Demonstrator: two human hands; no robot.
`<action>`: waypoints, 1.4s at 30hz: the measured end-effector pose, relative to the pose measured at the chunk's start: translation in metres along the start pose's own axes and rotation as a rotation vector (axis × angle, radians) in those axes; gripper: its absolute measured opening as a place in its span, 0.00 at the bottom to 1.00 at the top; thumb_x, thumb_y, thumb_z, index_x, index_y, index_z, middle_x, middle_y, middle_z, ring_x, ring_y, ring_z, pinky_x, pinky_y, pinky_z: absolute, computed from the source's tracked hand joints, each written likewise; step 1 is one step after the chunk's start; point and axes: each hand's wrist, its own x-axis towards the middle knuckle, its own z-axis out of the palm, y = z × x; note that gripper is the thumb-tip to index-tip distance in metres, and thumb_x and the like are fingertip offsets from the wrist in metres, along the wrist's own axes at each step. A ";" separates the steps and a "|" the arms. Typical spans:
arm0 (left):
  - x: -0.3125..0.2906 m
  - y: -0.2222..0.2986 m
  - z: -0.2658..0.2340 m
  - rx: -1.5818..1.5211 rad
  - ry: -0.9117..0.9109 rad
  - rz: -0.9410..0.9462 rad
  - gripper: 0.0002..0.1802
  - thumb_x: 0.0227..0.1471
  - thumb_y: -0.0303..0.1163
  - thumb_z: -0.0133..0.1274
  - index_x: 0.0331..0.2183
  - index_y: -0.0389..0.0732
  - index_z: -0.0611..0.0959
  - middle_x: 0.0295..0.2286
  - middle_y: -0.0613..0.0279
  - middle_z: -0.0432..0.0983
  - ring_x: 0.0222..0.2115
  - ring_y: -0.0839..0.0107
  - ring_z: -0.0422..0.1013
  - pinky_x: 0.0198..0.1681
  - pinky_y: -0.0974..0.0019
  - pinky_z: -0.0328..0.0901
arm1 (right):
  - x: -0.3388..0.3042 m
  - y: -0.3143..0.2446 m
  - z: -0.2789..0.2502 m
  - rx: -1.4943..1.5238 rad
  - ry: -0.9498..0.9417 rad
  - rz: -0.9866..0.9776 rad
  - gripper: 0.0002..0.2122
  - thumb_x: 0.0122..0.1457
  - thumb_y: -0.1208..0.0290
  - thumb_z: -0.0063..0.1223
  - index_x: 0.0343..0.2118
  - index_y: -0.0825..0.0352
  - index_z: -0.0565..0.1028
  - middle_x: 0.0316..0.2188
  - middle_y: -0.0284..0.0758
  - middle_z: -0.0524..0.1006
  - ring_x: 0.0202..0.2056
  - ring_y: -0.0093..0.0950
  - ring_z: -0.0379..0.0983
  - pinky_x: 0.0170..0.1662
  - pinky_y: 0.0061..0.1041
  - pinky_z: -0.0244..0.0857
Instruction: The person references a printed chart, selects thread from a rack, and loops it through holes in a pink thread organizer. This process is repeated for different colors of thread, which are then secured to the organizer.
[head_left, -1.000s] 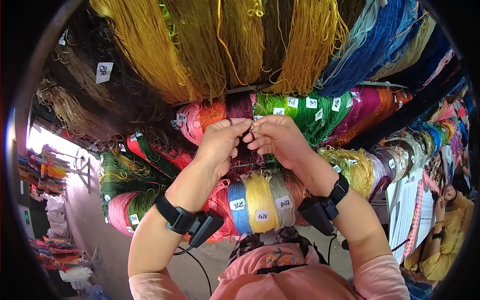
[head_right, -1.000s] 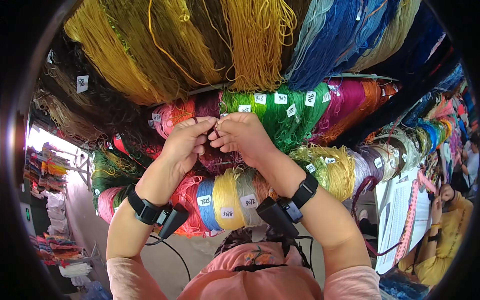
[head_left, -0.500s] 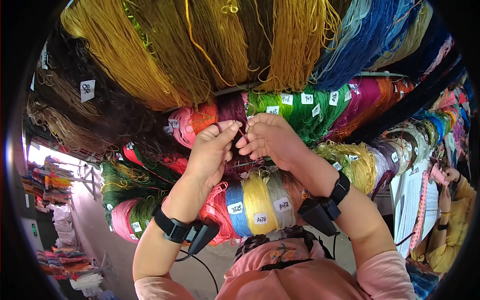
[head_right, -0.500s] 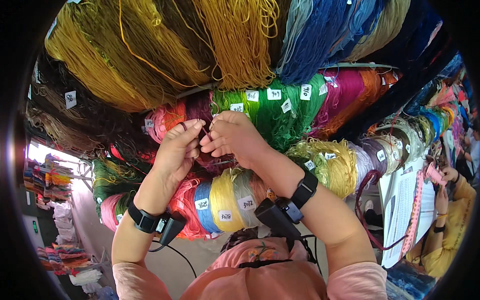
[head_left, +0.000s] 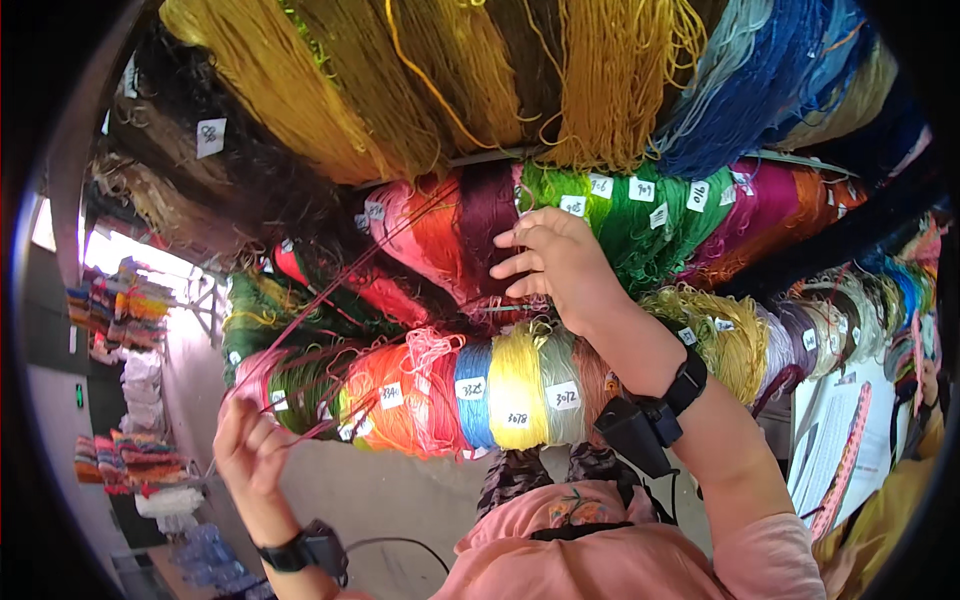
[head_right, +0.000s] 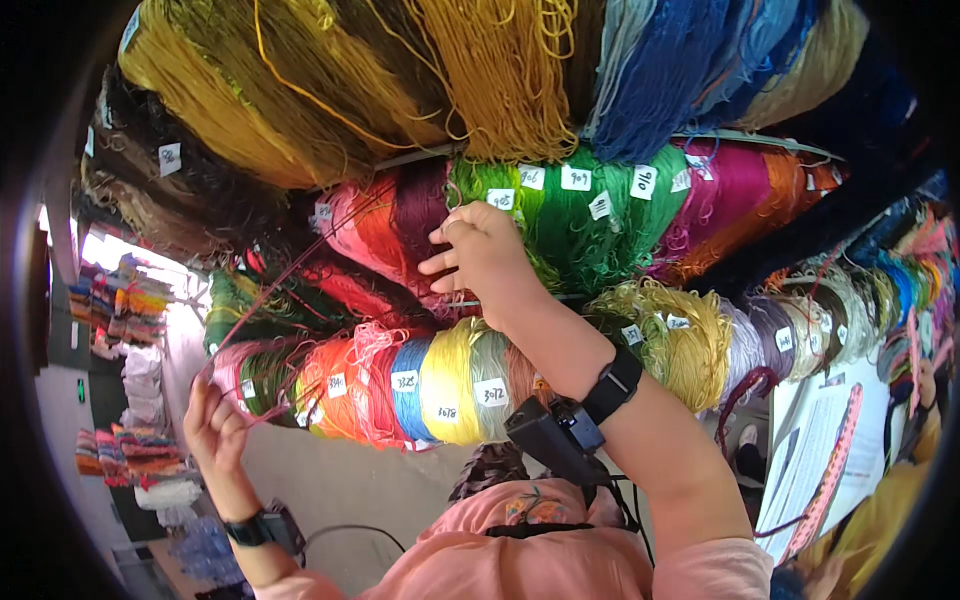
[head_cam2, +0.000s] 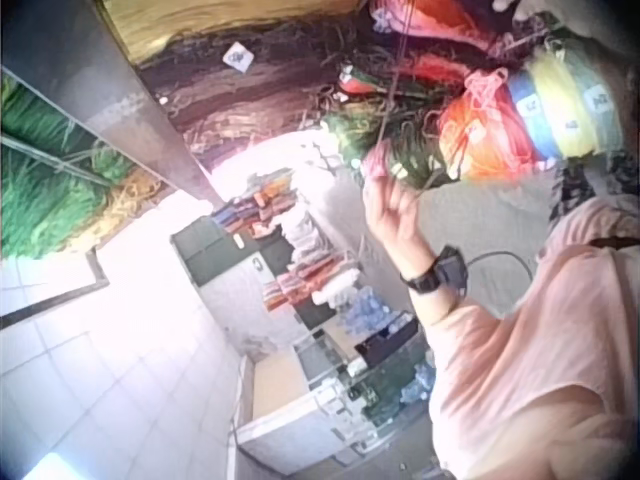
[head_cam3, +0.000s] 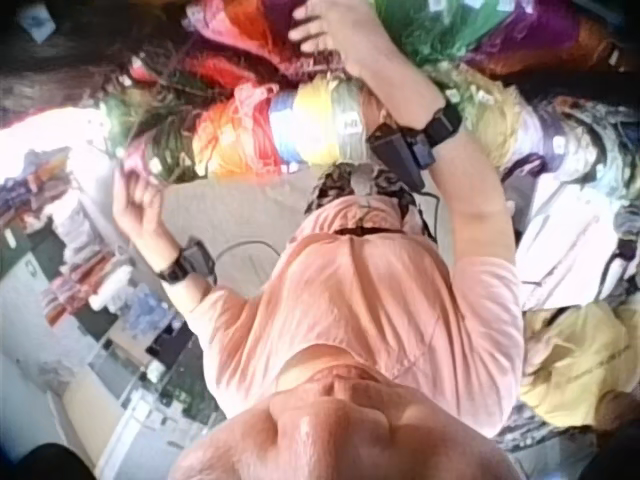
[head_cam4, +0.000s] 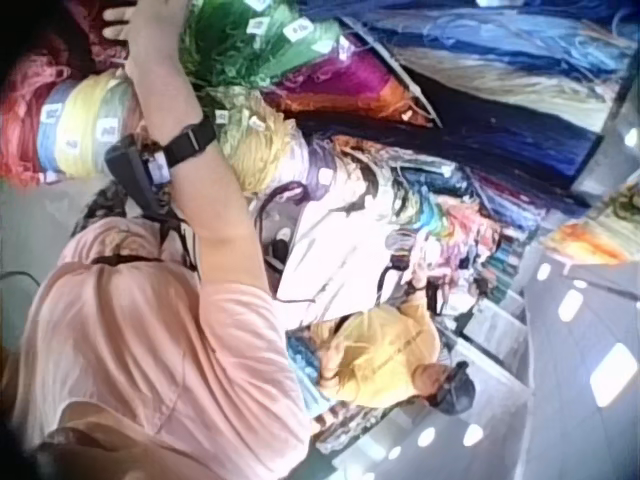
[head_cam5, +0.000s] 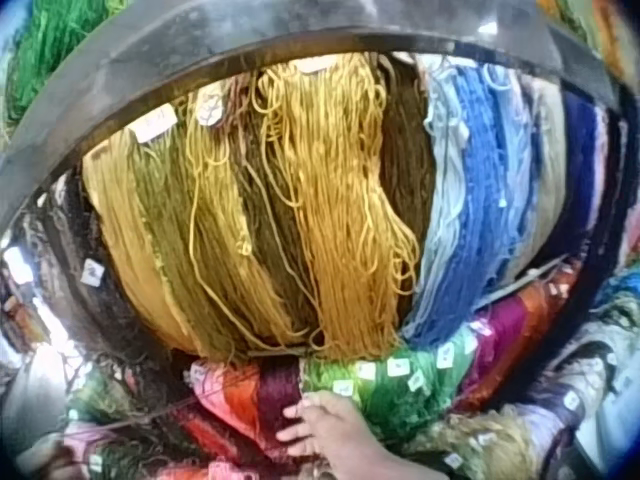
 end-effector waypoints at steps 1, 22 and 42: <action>-0.039 0.016 -0.009 -0.041 0.439 0.182 0.06 0.52 0.29 0.36 0.26 0.38 0.66 0.13 0.72 0.51 0.10 0.85 0.44 0.10 0.81 0.41 | -0.001 0.000 0.004 0.041 0.003 -0.009 0.06 0.50 0.73 0.39 0.31 0.67 0.63 0.31 0.39 0.68 0.25 0.28 0.70 0.22 0.22 0.65; -0.191 -0.113 -0.054 -0.264 0.457 -0.260 0.08 0.48 0.31 0.44 0.31 0.39 0.73 0.17 0.71 0.68 0.07 0.86 0.44 0.08 0.81 0.43 | -0.164 0.066 0.063 -0.652 -0.478 -0.344 0.02 0.45 0.80 0.48 0.23 0.70 0.72 0.23 0.30 0.71 0.25 0.17 0.66 0.29 0.15 0.60; -0.132 -0.092 0.061 0.089 -0.393 -0.354 0.14 0.51 0.37 0.40 0.32 0.37 0.73 0.21 0.68 0.69 0.09 0.87 0.49 0.11 0.83 0.45 | -0.302 0.147 0.004 -0.373 -0.080 -0.077 0.04 0.48 0.75 0.49 0.26 0.70 0.73 0.16 0.30 0.71 0.15 0.14 0.63 0.17 0.11 0.56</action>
